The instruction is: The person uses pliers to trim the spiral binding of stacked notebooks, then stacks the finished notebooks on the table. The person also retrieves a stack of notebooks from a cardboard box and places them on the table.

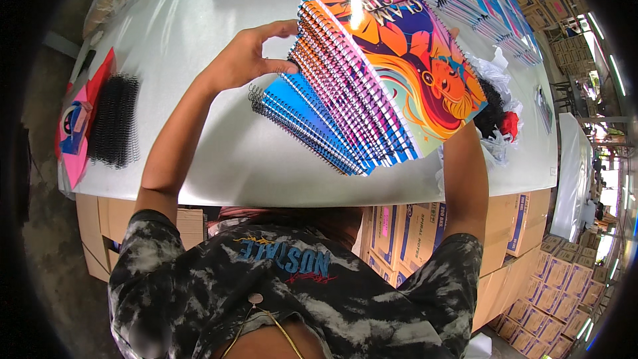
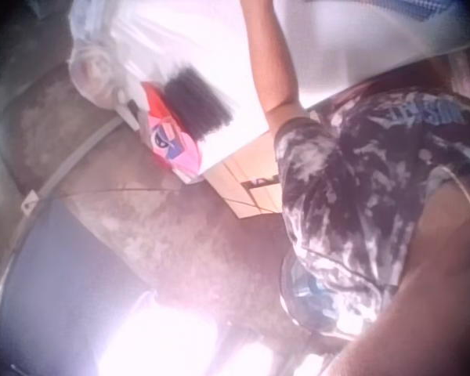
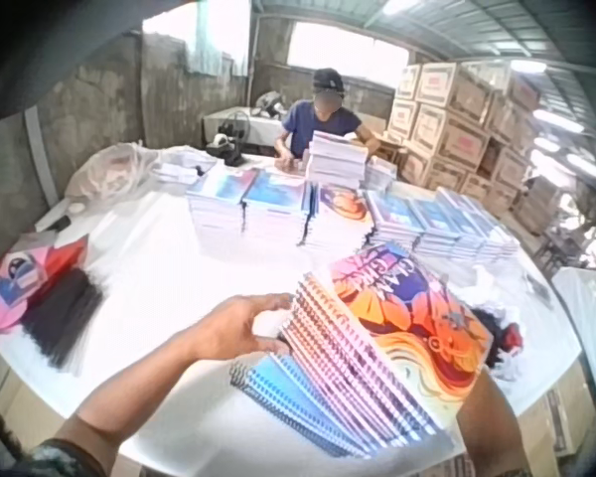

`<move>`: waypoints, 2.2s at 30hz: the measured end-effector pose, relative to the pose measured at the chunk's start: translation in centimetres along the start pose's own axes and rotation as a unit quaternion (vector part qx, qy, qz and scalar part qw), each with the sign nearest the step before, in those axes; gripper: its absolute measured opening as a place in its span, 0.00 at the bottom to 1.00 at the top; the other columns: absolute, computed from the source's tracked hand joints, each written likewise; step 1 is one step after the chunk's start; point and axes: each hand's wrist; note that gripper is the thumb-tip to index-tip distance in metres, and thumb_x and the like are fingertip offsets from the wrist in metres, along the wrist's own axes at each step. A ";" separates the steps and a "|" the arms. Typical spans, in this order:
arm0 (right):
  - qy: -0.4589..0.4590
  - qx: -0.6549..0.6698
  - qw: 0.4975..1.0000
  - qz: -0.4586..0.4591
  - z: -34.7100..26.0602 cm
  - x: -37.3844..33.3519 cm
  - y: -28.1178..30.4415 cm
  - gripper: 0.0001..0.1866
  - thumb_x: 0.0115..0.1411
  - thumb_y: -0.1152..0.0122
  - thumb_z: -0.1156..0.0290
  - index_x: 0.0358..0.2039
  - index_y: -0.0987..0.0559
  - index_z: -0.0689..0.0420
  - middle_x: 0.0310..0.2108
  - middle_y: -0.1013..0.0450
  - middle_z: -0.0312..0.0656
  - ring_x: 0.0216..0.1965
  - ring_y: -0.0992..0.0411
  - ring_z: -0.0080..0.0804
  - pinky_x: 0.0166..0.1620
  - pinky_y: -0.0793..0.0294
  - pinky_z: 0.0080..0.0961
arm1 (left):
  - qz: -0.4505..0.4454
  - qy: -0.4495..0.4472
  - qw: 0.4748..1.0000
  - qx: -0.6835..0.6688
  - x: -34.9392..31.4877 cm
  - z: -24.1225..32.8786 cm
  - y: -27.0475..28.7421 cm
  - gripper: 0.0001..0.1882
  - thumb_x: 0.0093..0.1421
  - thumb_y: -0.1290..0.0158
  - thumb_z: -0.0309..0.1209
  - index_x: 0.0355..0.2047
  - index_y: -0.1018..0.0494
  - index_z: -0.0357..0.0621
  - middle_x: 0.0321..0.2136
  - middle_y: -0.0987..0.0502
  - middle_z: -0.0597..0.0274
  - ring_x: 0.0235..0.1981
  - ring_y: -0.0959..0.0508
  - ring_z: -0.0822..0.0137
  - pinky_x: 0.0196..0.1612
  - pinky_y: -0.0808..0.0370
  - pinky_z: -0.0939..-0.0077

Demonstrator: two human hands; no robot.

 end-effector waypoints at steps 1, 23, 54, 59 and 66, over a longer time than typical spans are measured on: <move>0.003 0.003 1.000 0.000 0.0 -0.3 -0.2 0.35 0.62 0.60 0.45 0.56 0.34 0.64 0.54 0.34 0.51 0.51 0.31 0.40 0.55 0.34 0.37 | 0.063 0.034 0.995 -0.064 -0.2 0.5 -0.1 0.34 0.50 0.38 0.38 0.56 0.35 0.45 0.48 0.26 0.54 0.49 0.26 0.58 0.52 0.30 0.66; 0.105 0.026 0.993 -0.041 1.3 -5.8 -4.0 0.33 0.60 0.55 0.49 0.54 0.34 0.64 0.53 0.33 0.50 0.49 0.30 0.40 0.52 0.31 0.37 | 0.168 0.201 0.736 -0.624 -1.7 14.1 -7.5 0.46 0.52 0.40 0.42 0.59 0.56 0.34 0.51 0.36 0.45 0.52 0.31 0.58 0.54 0.31 0.63; 0.086 0.115 0.985 -0.096 19.8 -8.2 -21.6 0.55 0.44 0.43 0.56 0.66 0.61 0.60 0.65 0.56 0.52 0.65 0.54 0.41 0.64 0.56 0.34 | 0.185 0.404 0.702 -0.556 -24.0 9.8 1.7 0.39 0.42 0.53 0.31 0.58 0.45 0.36 0.45 0.30 0.50 0.43 0.25 0.59 0.47 0.27 0.68; -0.051 0.109 0.992 -0.046 23.3 -9.0 -19.4 0.55 0.42 0.44 0.55 0.66 0.60 0.59 0.64 0.54 0.52 0.64 0.51 0.40 0.63 0.52 0.34 | 0.127 0.400 0.744 -0.520 -25.2 8.1 0.6 0.40 0.52 0.49 0.37 0.62 0.52 0.35 0.54 0.36 0.49 0.55 0.34 0.59 0.59 0.40 0.68; -0.094 0.102 0.990 -0.036 23.7 -9.3 -19.1 0.56 0.40 0.43 0.55 0.67 0.58 0.57 0.62 0.48 0.49 0.61 0.44 0.38 0.60 0.43 0.32 | 0.200 0.219 0.948 0.114 -21.5 -3.4 2.9 0.25 0.58 0.48 0.37 0.55 0.34 0.45 0.51 0.32 0.49 0.54 0.34 0.51 0.57 0.40 0.63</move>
Point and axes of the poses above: each hand's wrist, its own x-axis towards the middle knuckle, its own y-axis out of the back of the hand, z = x × y
